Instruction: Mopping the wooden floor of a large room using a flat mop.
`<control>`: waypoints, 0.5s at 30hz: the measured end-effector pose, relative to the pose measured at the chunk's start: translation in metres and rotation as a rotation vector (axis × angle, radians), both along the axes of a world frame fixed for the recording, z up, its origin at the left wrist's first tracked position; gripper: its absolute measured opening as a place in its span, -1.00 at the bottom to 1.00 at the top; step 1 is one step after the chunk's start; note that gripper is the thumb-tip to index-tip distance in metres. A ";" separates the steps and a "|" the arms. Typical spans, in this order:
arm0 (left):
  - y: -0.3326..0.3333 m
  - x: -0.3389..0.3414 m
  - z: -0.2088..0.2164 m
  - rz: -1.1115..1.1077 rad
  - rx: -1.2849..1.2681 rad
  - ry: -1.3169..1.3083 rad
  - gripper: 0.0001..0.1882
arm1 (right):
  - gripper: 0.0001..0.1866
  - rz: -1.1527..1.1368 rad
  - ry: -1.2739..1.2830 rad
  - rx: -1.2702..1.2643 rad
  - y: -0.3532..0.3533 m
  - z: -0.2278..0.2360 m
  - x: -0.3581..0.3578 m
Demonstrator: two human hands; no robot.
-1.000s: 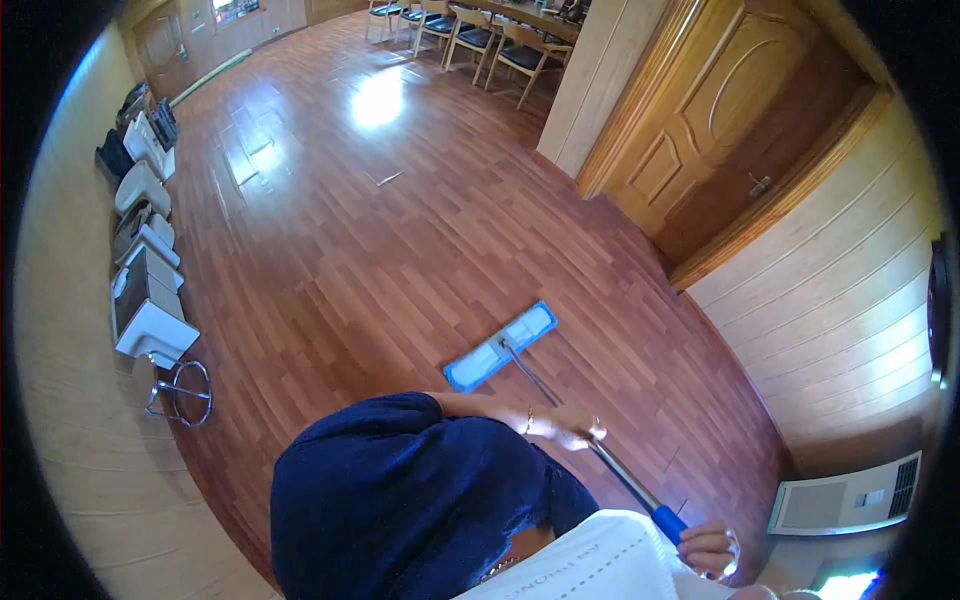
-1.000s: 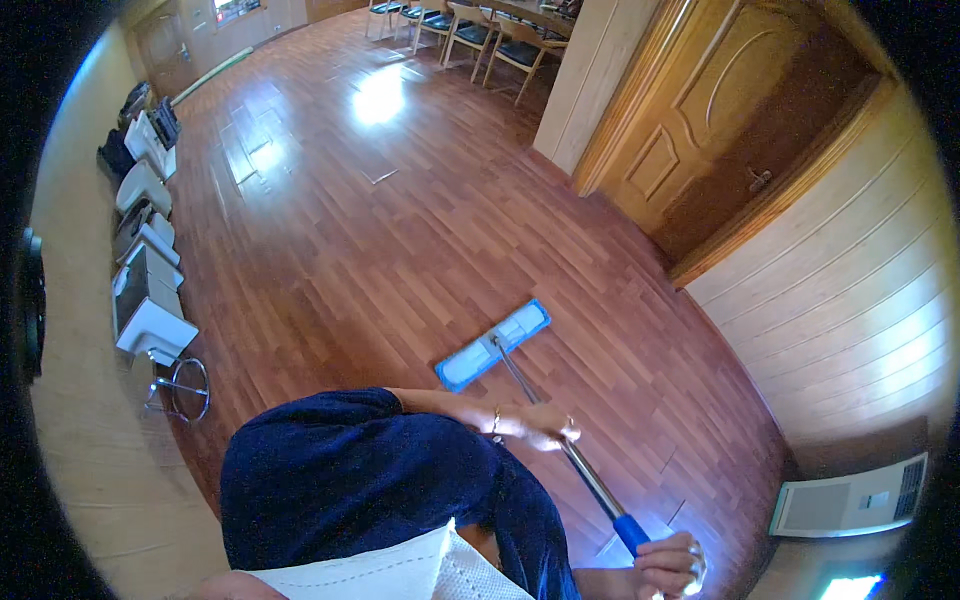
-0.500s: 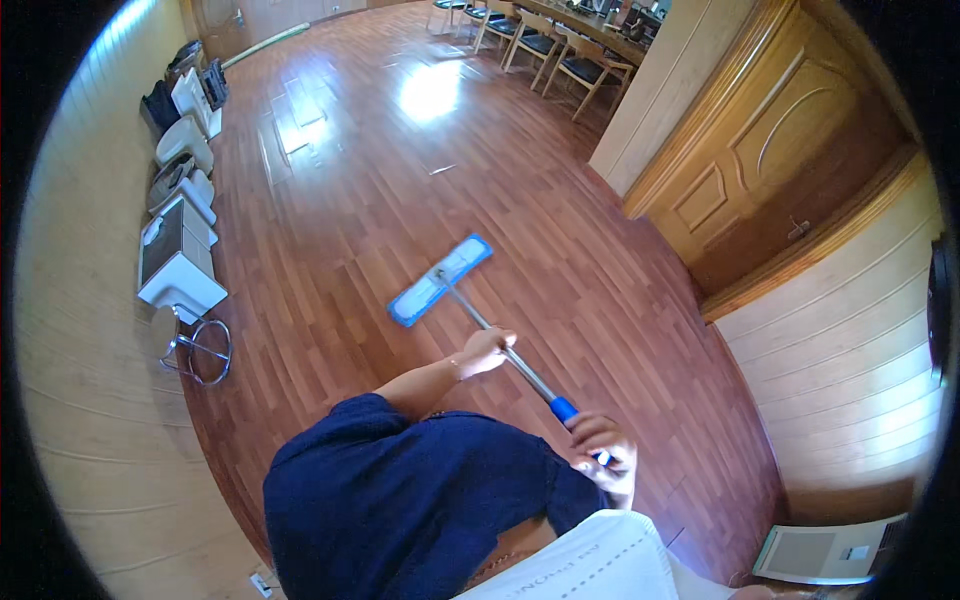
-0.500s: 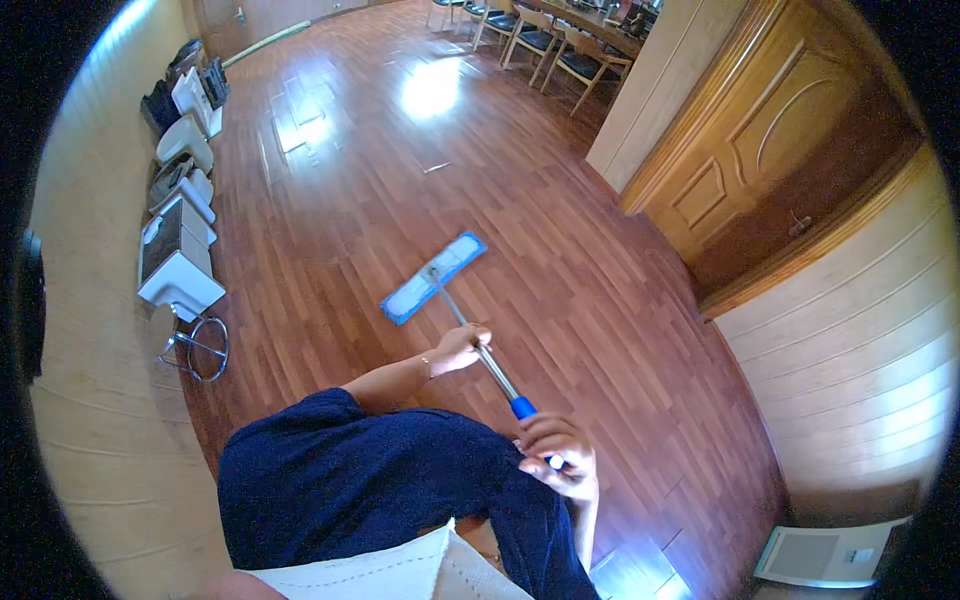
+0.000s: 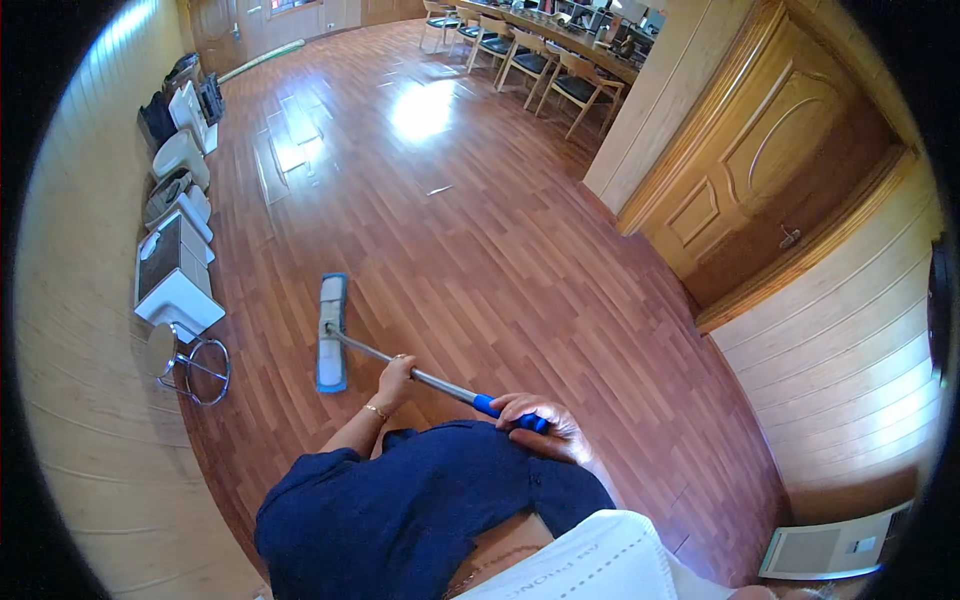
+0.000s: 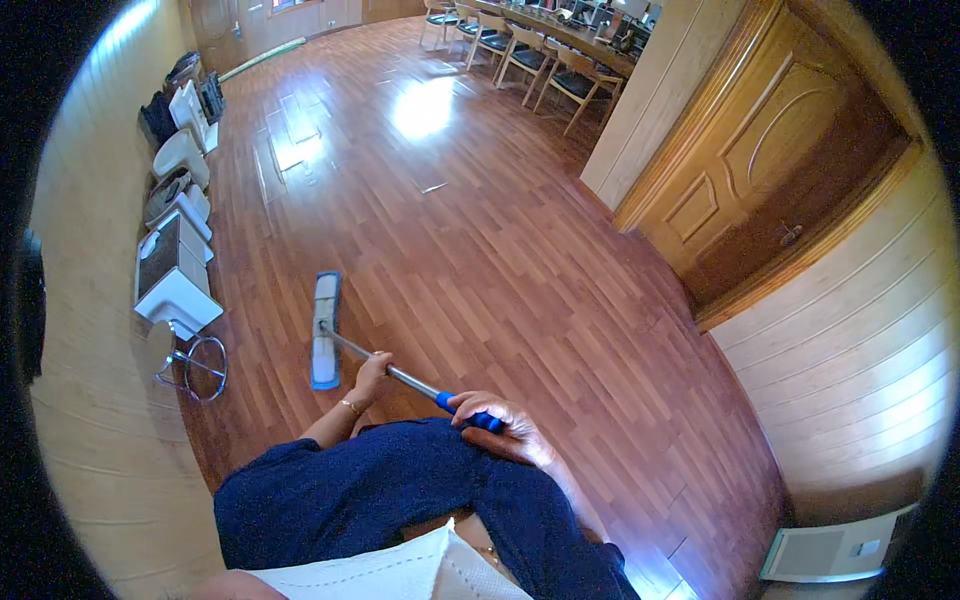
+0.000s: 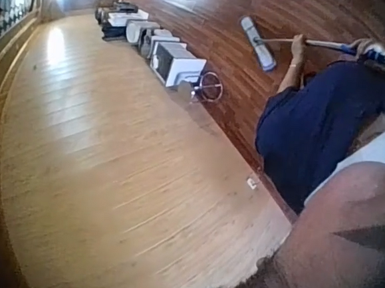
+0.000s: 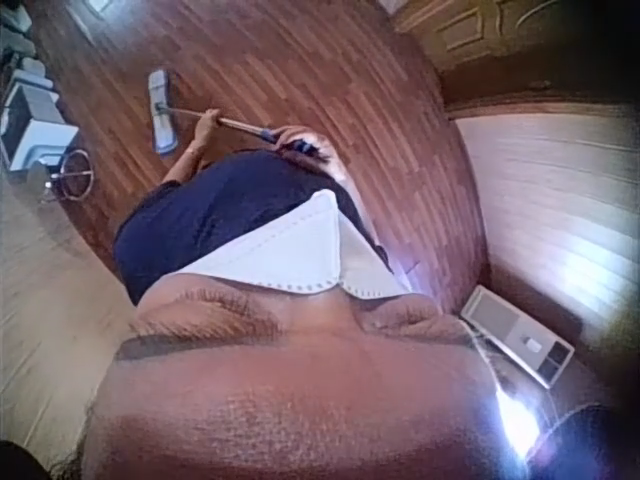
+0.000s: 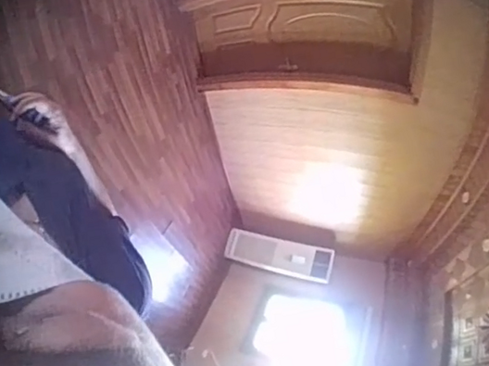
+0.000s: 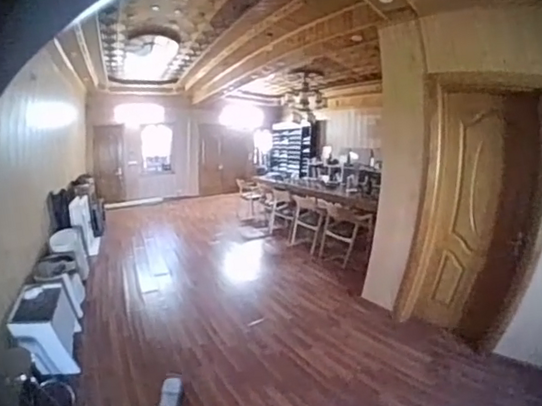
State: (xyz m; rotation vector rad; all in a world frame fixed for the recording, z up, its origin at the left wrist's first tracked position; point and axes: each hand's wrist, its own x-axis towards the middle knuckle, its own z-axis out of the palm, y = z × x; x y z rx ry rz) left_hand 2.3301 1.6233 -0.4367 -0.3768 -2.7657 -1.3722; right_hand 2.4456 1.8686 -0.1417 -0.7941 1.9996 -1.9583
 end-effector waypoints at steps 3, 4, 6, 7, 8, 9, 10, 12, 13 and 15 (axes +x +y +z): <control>-0.014 0.016 -0.009 0.081 -0.095 -0.004 -0.82 | -0.76 0.017 -0.067 -0.036 -0.004 -0.006 -0.003; -0.015 0.018 -0.002 0.091 -0.110 -0.008 -0.82 | -0.76 0.014 -0.065 -0.037 -0.004 -0.006 -0.004; -0.007 0.017 -0.014 0.080 -0.142 -0.016 -0.83 | -0.80 0.005 -0.061 -0.061 0.000 -0.005 -0.005; -0.006 0.015 -0.016 0.079 -0.177 -0.024 -0.84 | -0.80 0.000 -0.058 -0.066 0.002 -0.006 -0.006; -0.004 0.010 -0.011 0.071 -0.183 -0.021 -0.84 | -0.81 -0.030 -0.010 -0.100 0.007 -0.010 -0.008; 0.002 0.007 -0.004 0.010 -0.183 -0.005 -0.86 | -0.82 -0.060 0.031 -0.135 0.010 -0.012 -0.009; 0.009 0.004 0.003 -0.054 -0.182 0.009 -0.87 | -0.84 -0.124 0.028 -0.165 0.012 -0.008 -0.009; 0.024 -0.003 0.002 -0.112 -0.160 0.028 -0.88 | -0.83 -0.261 0.016 -0.225 0.017 0.000 -0.001; 0.034 -0.006 -0.006 -0.117 -0.074 0.087 -0.86 | -0.79 -0.293 0.080 -0.224 0.023 0.003 -0.001; 0.064 -0.012 0.030 -0.228 -0.224 0.009 -0.86 | -0.69 -0.400 0.158 -0.240 0.034 0.008 0.013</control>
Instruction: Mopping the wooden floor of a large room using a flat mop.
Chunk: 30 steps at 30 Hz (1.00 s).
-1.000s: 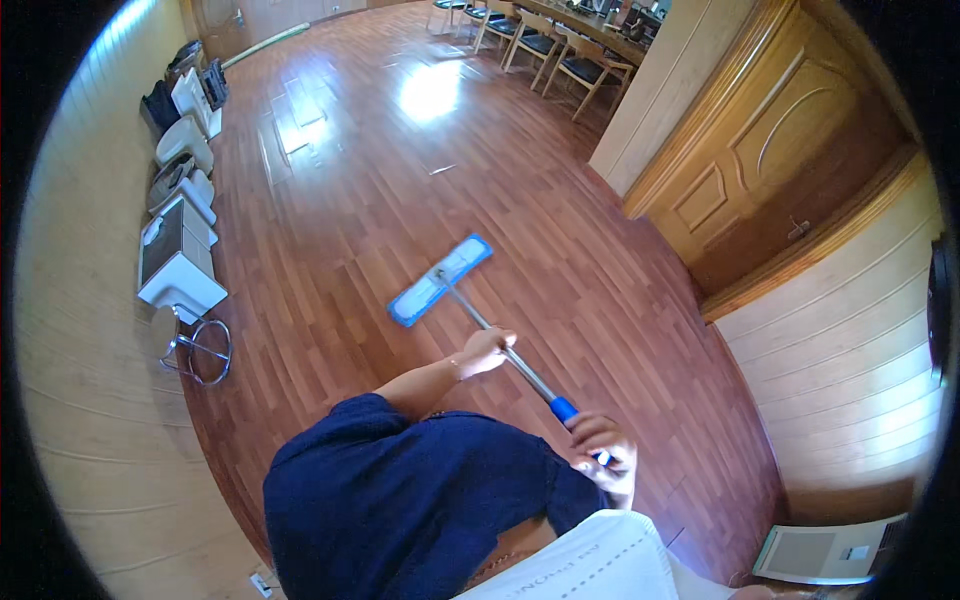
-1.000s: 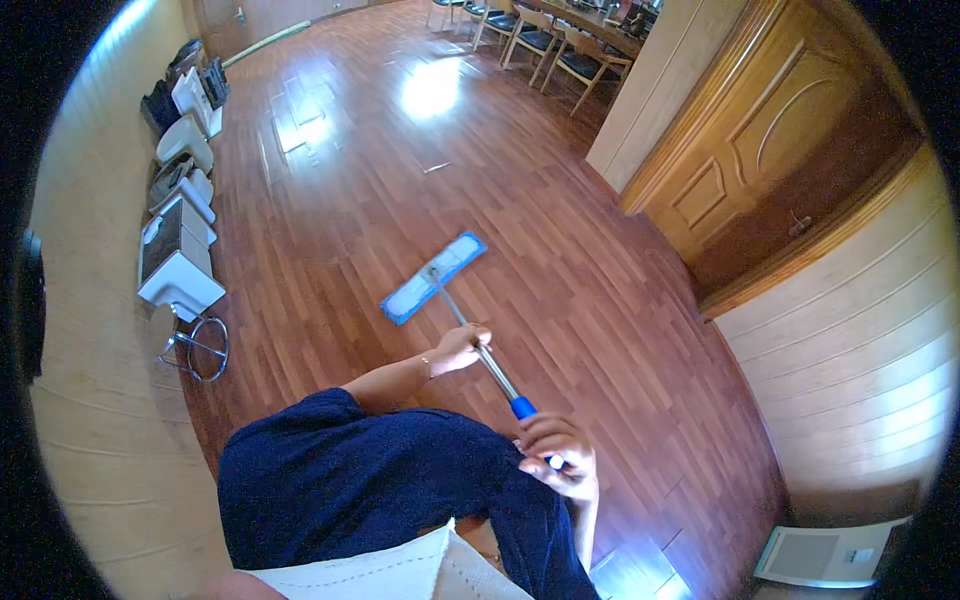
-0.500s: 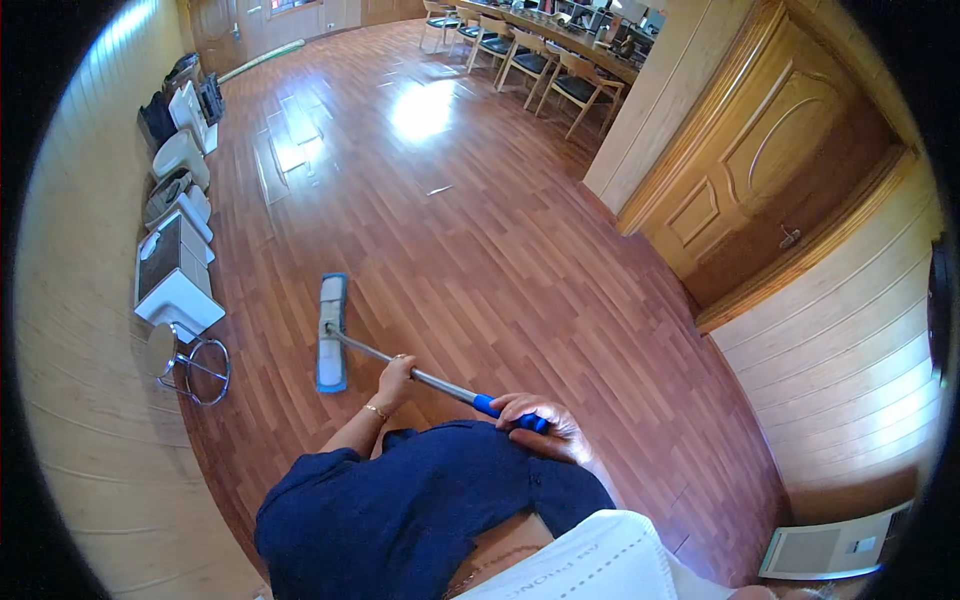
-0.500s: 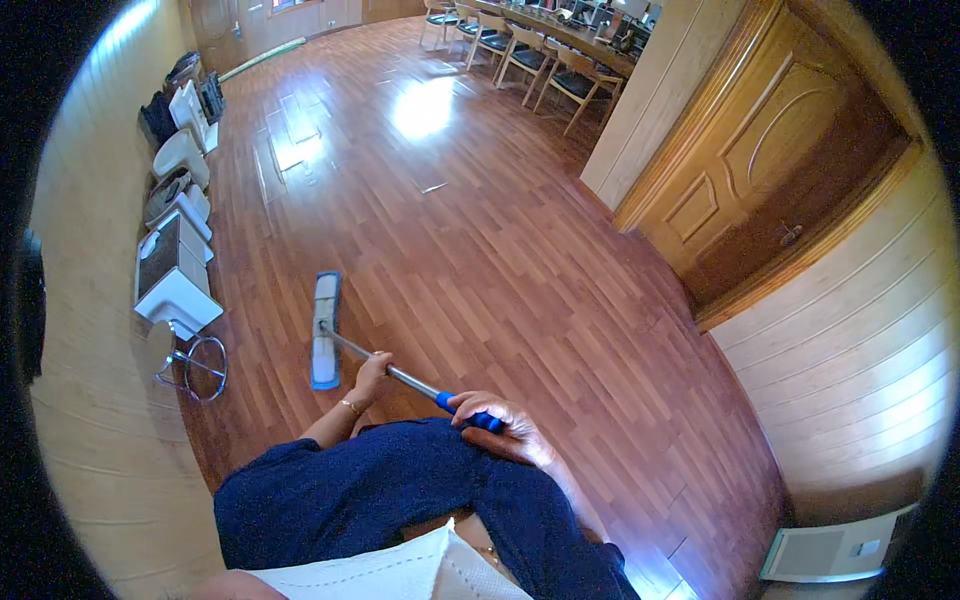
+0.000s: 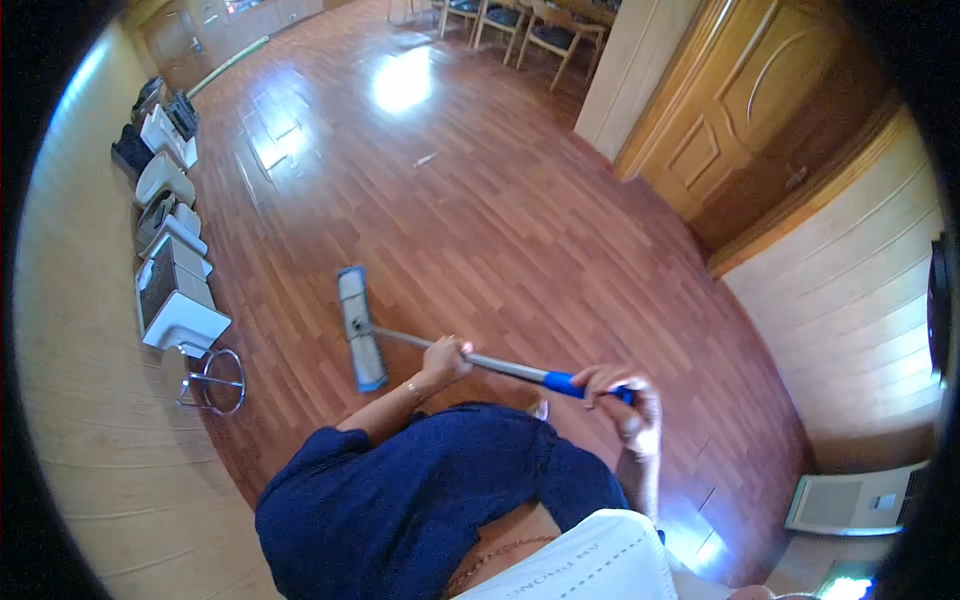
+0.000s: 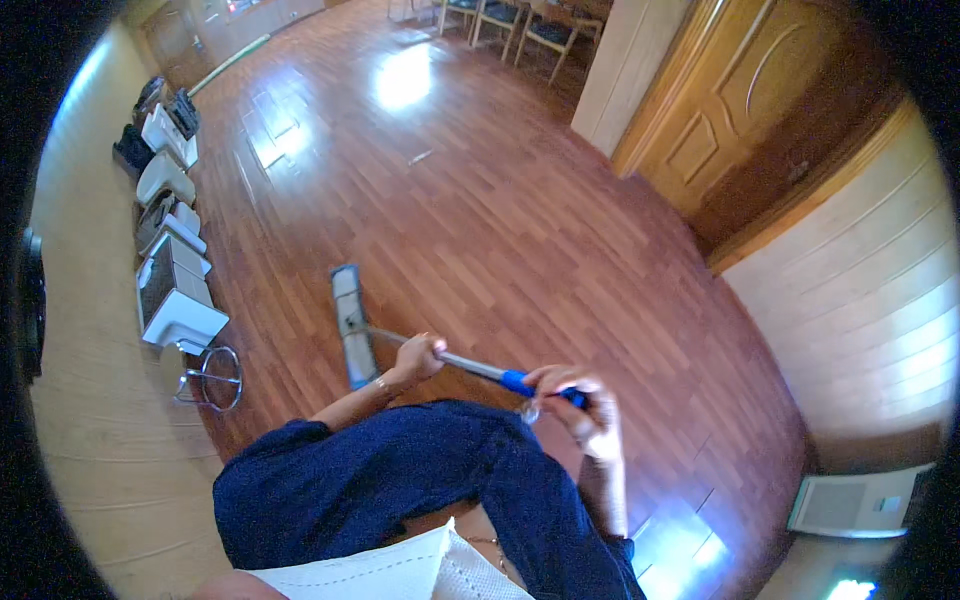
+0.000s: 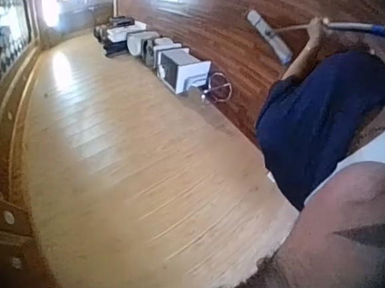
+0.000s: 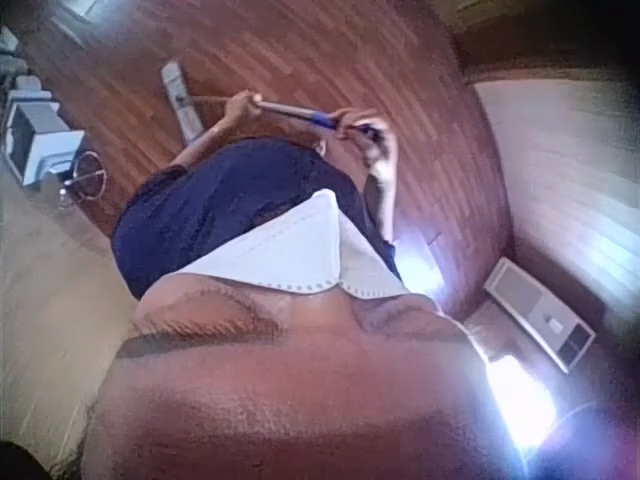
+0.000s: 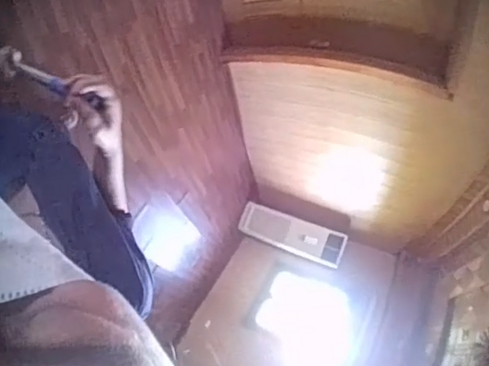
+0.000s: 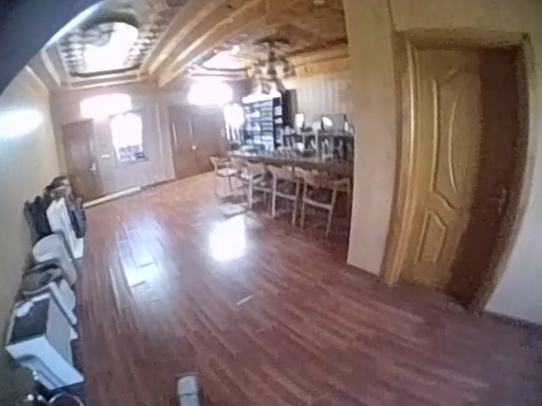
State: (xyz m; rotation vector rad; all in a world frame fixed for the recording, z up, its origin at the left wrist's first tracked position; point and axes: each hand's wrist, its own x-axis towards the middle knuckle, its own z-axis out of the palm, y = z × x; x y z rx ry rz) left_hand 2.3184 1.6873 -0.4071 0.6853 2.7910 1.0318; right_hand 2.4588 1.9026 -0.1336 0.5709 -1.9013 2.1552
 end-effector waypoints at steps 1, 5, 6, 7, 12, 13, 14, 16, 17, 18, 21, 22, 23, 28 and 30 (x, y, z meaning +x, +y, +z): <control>0.012 -0.002 0.000 -0.062 0.018 0.015 -0.87 | -0.67 -0.059 0.006 0.002 0.006 0.001 0.011; 0.128 -0.001 0.013 -0.334 0.172 0.032 -0.89 | -0.79 -0.364 0.116 0.093 0.074 0.008 0.055; 0.148 0.001 0.009 -0.412 0.167 0.089 -0.90 | -0.80 -0.409 0.153 0.210 0.083 0.014 0.065; 0.160 0.003 0.026 -0.493 0.203 -0.002 -0.90 | -0.74 -0.521 0.144 0.225 0.080 0.021 0.078; 0.219 0.024 0.049 -0.875 0.212 -0.094 -0.86 | -0.62 -0.604 0.377 0.547 0.082 0.035 0.131; 0.231 0.030 0.061 -0.999 0.185 -0.078 -0.86 | -0.63 -0.554 0.446 0.645 0.082 0.039 0.142; 0.237 0.032 0.066 -1.098 0.150 -0.061 -0.86 | -0.68 -0.434 0.490 0.744 0.084 0.044 0.148; 0.255 0.041 0.058 -1.241 0.228 0.048 -0.84 | -0.80 -0.011 0.241 0.997 0.092 0.076 0.157; 0.271 0.048 0.037 -1.277 0.258 0.054 -0.83 | -0.82 0.094 0.297 0.987 0.093 0.076 0.155; 0.287 0.051 0.023 -1.312 0.291 0.063 -0.81 | -0.89 0.049 0.445 0.940 0.097 0.057 0.159; 0.292 0.056 0.036 -1.184 0.224 -0.003 -0.86 | -0.91 0.103 0.399 0.915 0.102 0.049 0.155; 0.288 0.055 0.043 -1.152 0.251 0.014 -0.91 | -0.91 0.115 0.408 0.911 0.102 0.046 0.157; 0.286 0.054 0.047 -1.136 0.254 0.012 -0.91 | -0.91 0.021 0.367 0.920 0.101 0.044 0.161; 0.310 0.026 0.028 -0.986 0.218 -0.003 -0.90 | -0.63 -0.042 0.440 0.790 0.155 0.006 0.140; 0.322 0.005 0.018 -0.921 0.178 0.021 -0.90 | -0.73 -0.130 0.409 0.657 0.171 -0.018 0.127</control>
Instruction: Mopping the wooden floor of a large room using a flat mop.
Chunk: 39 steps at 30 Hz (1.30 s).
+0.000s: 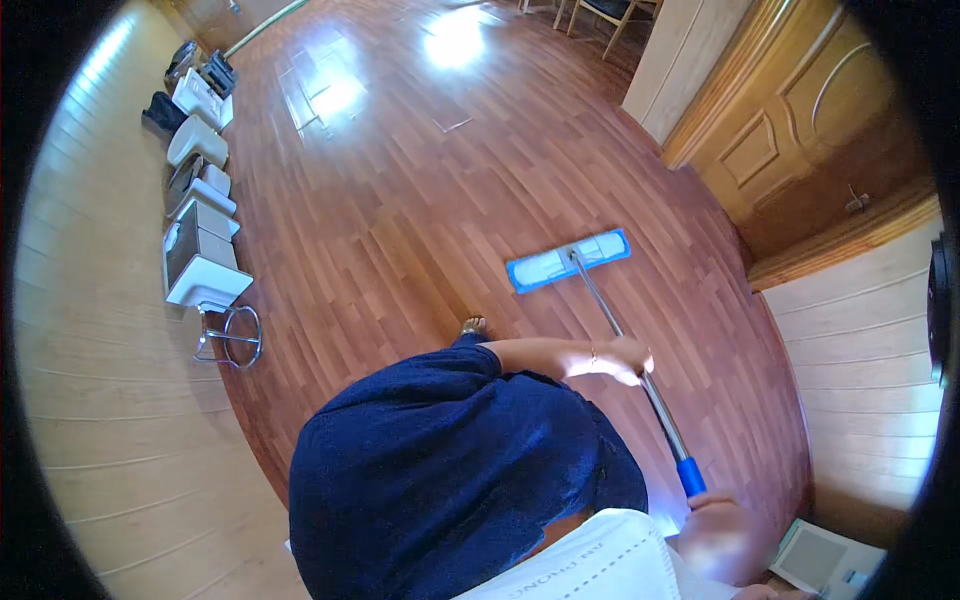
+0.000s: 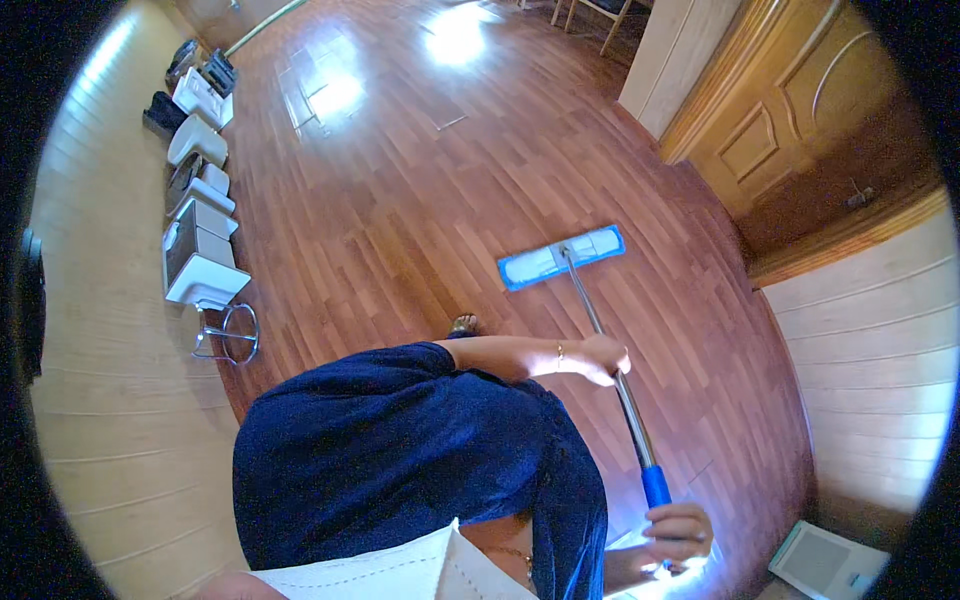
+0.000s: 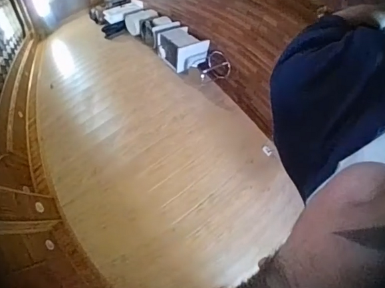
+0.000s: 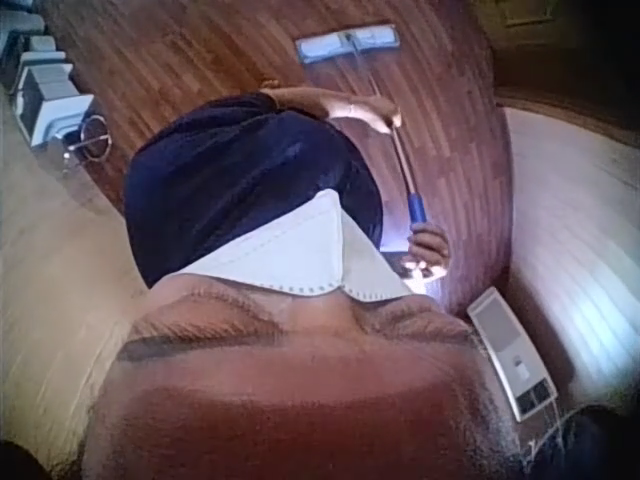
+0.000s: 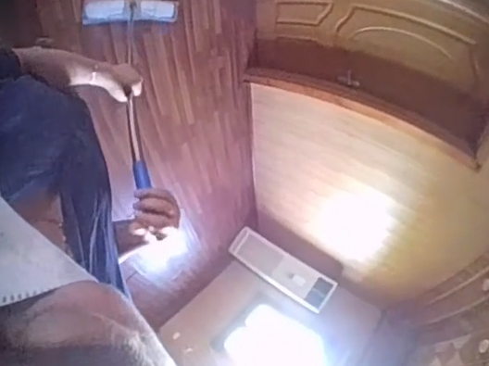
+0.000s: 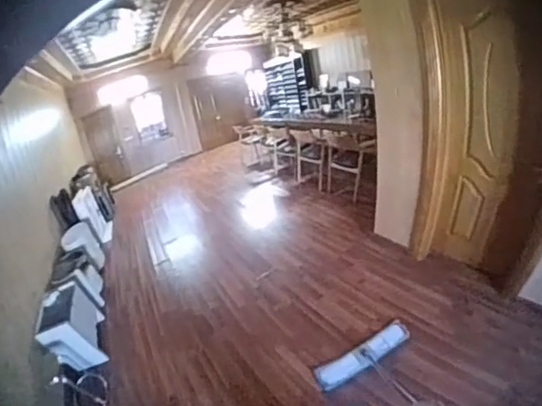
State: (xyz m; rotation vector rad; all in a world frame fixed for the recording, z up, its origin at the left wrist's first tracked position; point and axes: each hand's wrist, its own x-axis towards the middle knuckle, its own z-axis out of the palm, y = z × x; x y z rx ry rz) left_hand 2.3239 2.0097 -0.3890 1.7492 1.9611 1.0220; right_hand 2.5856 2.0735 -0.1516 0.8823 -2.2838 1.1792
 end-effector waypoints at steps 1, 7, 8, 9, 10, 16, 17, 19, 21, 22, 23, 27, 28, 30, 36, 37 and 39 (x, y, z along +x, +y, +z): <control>0.003 -0.011 -0.003 0.035 -0.053 0.014 -0.90 | -0.70 -0.111 0.078 -0.100 -0.004 -0.016 -0.008; -0.011 -0.102 -0.062 0.251 -0.117 -0.002 -0.87 | -0.78 -0.433 0.171 -0.444 -0.025 -0.093 -0.102; -0.014 -0.119 -0.093 0.314 -0.059 0.053 -0.86 | -0.85 -0.439 0.088 -0.409 -0.024 -0.103 -0.111; -0.022 -0.133 -0.088 0.336 -0.119 0.033 -0.86 | -0.86 -0.425 0.050 -0.425 -0.019 -0.122 -0.125; -0.016 -0.154 -0.119 0.374 -0.058 0.045 -0.85 | -0.95 -0.370 0.008 -0.395 -0.015 -0.137 -0.141; -0.080 -0.226 -0.214 0.663 0.078 0.165 -0.93 | -0.80 -0.104 -0.124 -0.133 -0.020 -0.201 -0.226; -0.096 -0.239 -0.228 0.698 0.063 0.197 -0.93 | -0.79 -0.058 -0.119 -0.132 -0.021 -0.211 -0.240; -0.117 -0.254 -0.243 0.748 0.115 0.248 -0.92 | -0.77 0.010 -0.120 -0.144 -0.022 -0.234 -0.261; -0.134 -0.253 -0.258 0.830 0.069 0.174 -0.80 | -0.77 0.095 -0.137 -0.141 -0.017 -0.252 -0.278; -0.139 -0.248 -0.267 0.888 0.109 0.161 -0.76 | -0.76 0.153 -0.152 -0.126 -0.012 -0.261 -0.282; -0.144 -0.238 -0.281 0.966 0.087 0.109 -0.73 | -0.76 0.169 -0.145 -0.127 -0.007 -0.268 -0.283; -0.157 -0.217 -0.313 1.152 0.042 0.098 -0.79 | -0.77 0.296 -0.242 -0.103 0.015 -0.304 -0.298; -0.157 -0.209 -0.308 1.206 -0.021 0.147 -0.79 | -0.77 0.343 -0.297 -0.106 0.023 -0.312 -0.301; -0.178 -0.197 -0.340 1.310 0.154 -0.126 -0.78 | -0.75 0.403 -0.482 -0.132 0.022 -0.320 -0.301; -0.192 -0.140 -0.355 1.486 0.016 0.229 -0.69 | -0.81 0.574 -0.639 -0.183 0.039 -0.340 -0.320; -0.192 -0.132 -0.361 1.512 0.086 0.268 -0.67 | -0.83 0.598 -0.662 -0.184 0.040 -0.343 -0.324; -0.186 -0.121 -0.346 1.511 -0.018 0.253 -0.69 | -0.87 0.609 -0.671 -0.201 0.044 -0.343 -0.330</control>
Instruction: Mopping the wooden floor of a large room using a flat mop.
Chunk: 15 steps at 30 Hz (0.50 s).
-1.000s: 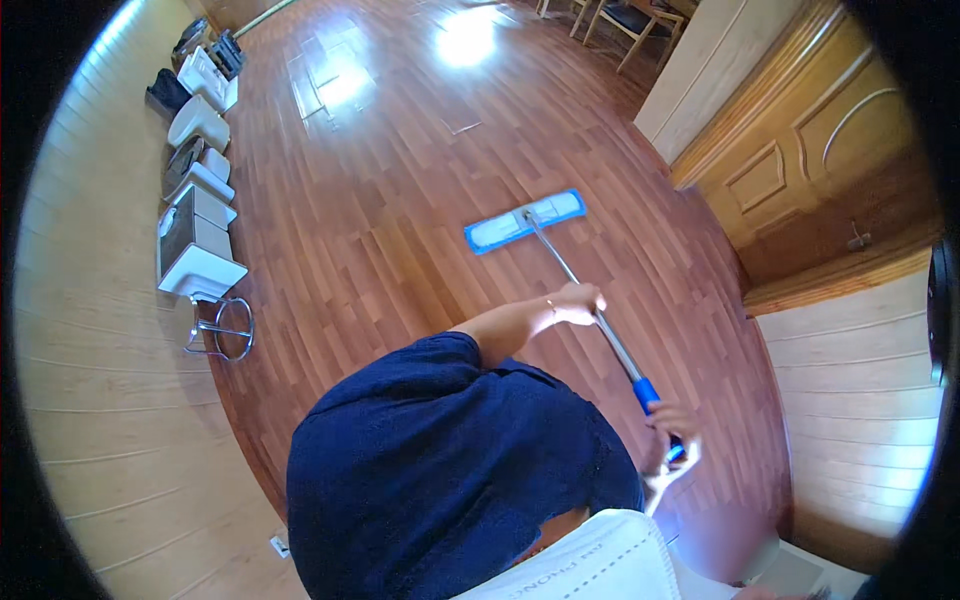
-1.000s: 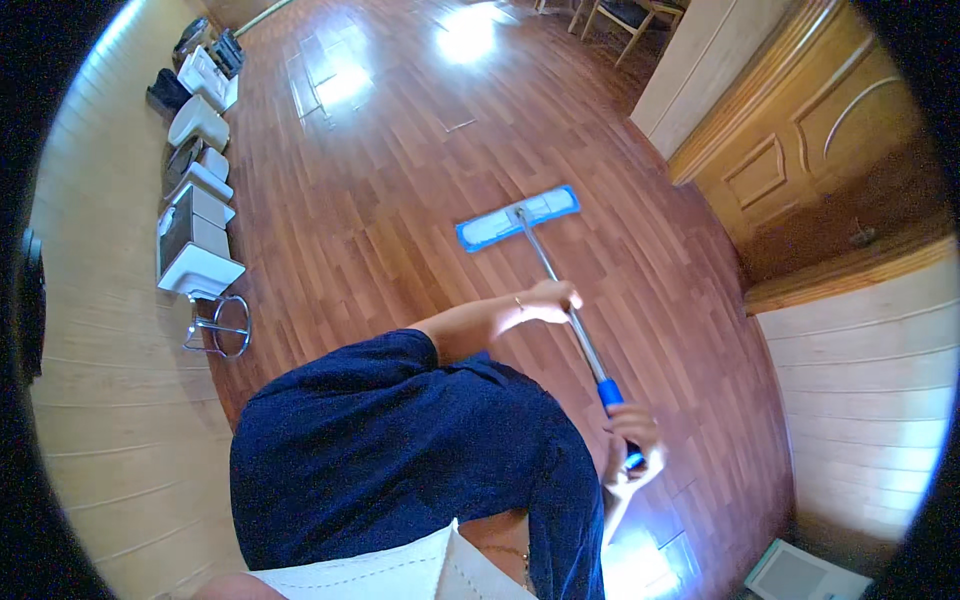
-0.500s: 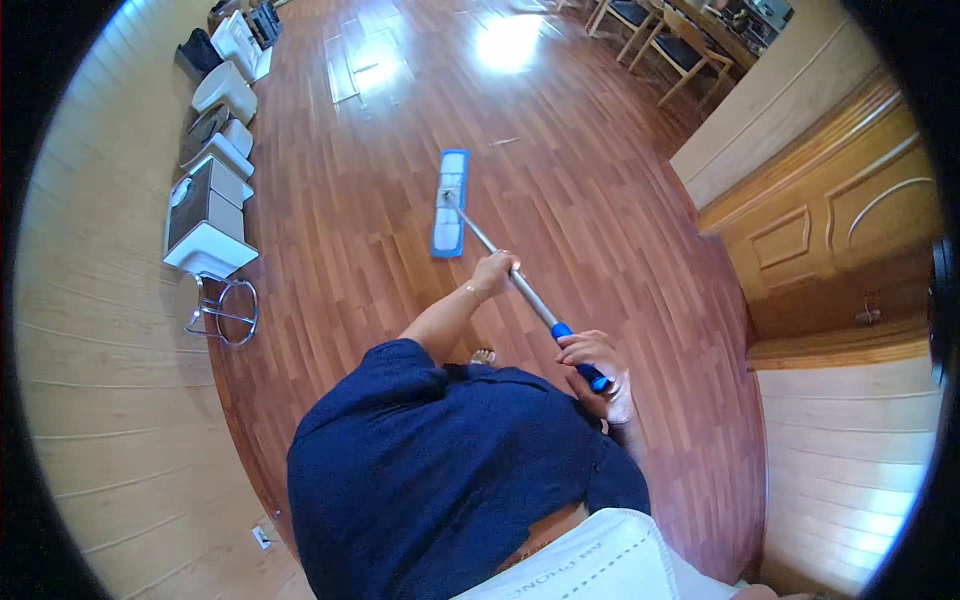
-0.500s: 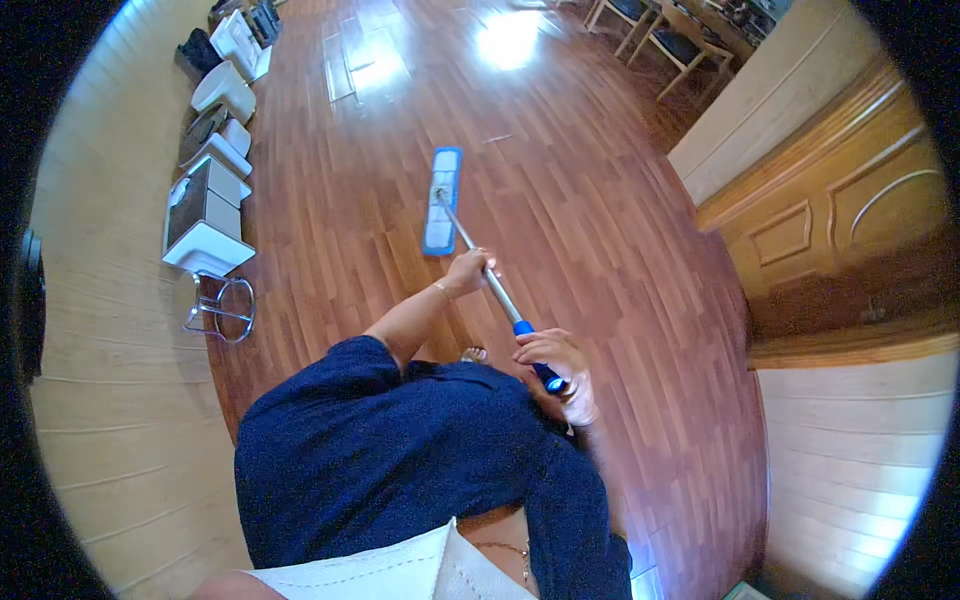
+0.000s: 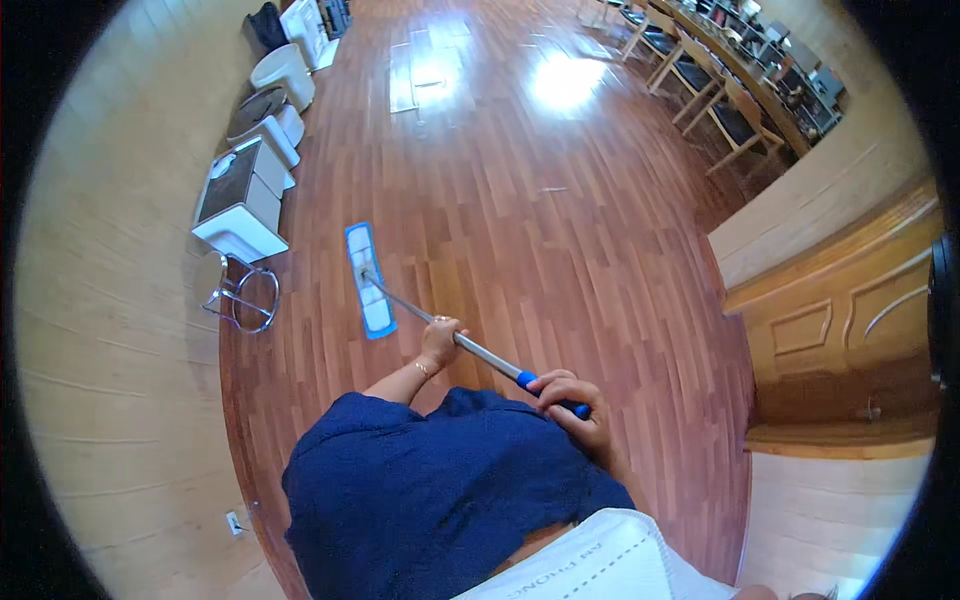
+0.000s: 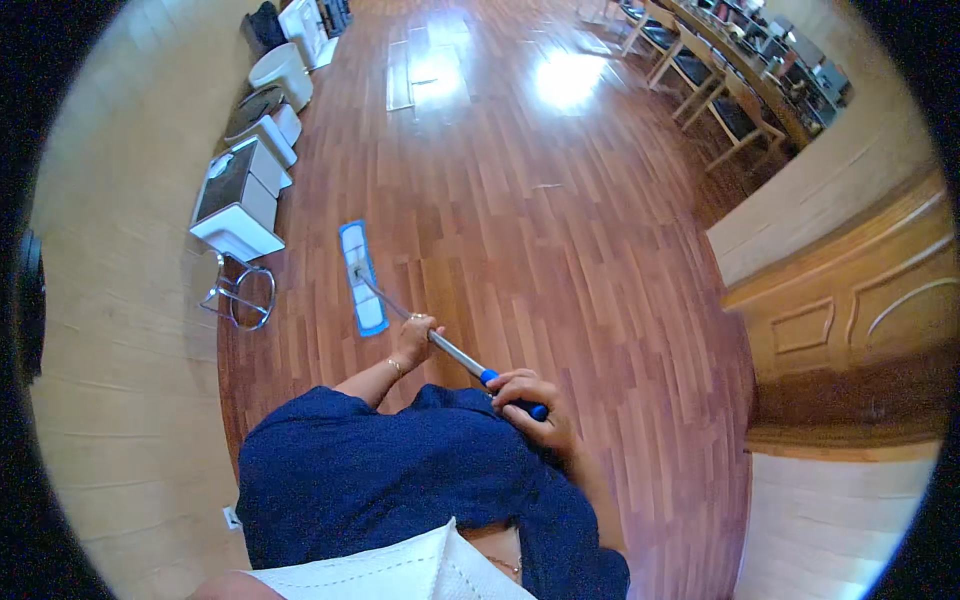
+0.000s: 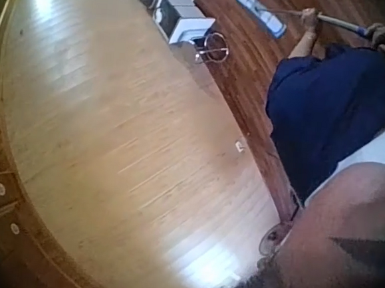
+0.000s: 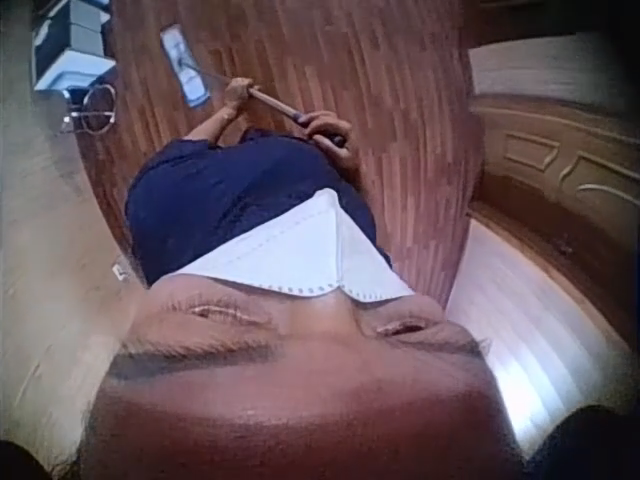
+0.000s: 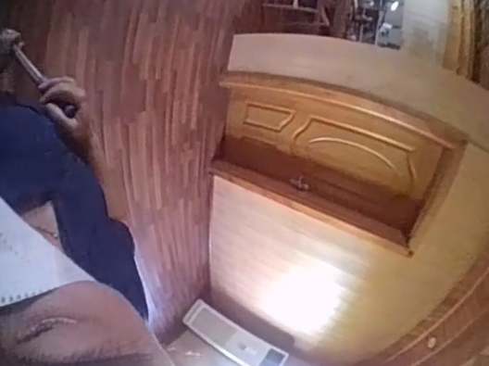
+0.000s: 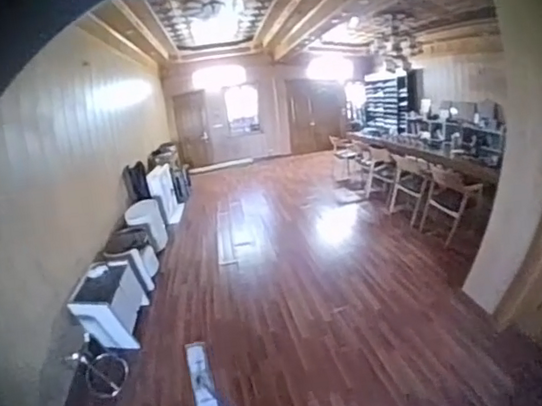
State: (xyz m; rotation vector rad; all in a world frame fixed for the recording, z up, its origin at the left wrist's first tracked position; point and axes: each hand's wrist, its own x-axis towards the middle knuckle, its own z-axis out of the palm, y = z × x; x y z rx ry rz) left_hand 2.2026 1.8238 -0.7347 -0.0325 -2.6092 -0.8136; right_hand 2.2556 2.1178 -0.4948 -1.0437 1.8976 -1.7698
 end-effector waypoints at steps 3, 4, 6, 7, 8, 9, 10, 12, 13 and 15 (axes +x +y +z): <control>-0.002 0.005 -0.015 -0.005 -0.100 -0.034 -0.69 | -0.87 0.014 -0.044 -0.010 0.009 0.007 -0.013; 0.003 0.005 -0.012 -0.023 -0.137 -0.070 -0.67 | -0.87 0.020 -0.037 0.018 0.014 0.013 -0.018; 0.015 0.007 0.003 -0.030 -0.106 -0.106 -0.70 | -0.87 -0.048 -0.073 0.022 0.016 0.034 -0.016; 0.020 0.006 0.005 -0.040 -0.081 -0.133 -0.71 | -0.88 -0.045 -0.037 -0.015 0.021 0.033 -0.018; 0.029 0.004 0.007 -0.072 -0.095 -0.149 -0.72 | -0.88 -0.050 0.002 -0.050 0.029 0.036 -0.019; 0.036 0.003 0.017 -0.128 -0.063 -0.157 -0.72 | -0.83 -0.077 0.086 -0.052 0.032 0.044 -0.020; 0.044 0.000 0.025 -0.185 -0.031 -0.165 -0.72 | -0.83 -0.110 0.129 -0.042 0.036 0.056 -0.018; 0.066 -0.005 0.037 -0.252 -0.028 -0.122 -0.69 | -0.76 -0.198 0.224 -0.049 0.040 0.080 -0.005; 0.077 -0.006 0.054 -0.297 -0.002 -0.116 -0.69 | -0.74 -0.238 0.274 -0.049 0.044 0.088 0.002; 0.101 -0.013 0.071 -0.363 -0.049 -0.142 -0.73 | -0.66 -0.315 0.388 0.014 0.051 0.114 0.019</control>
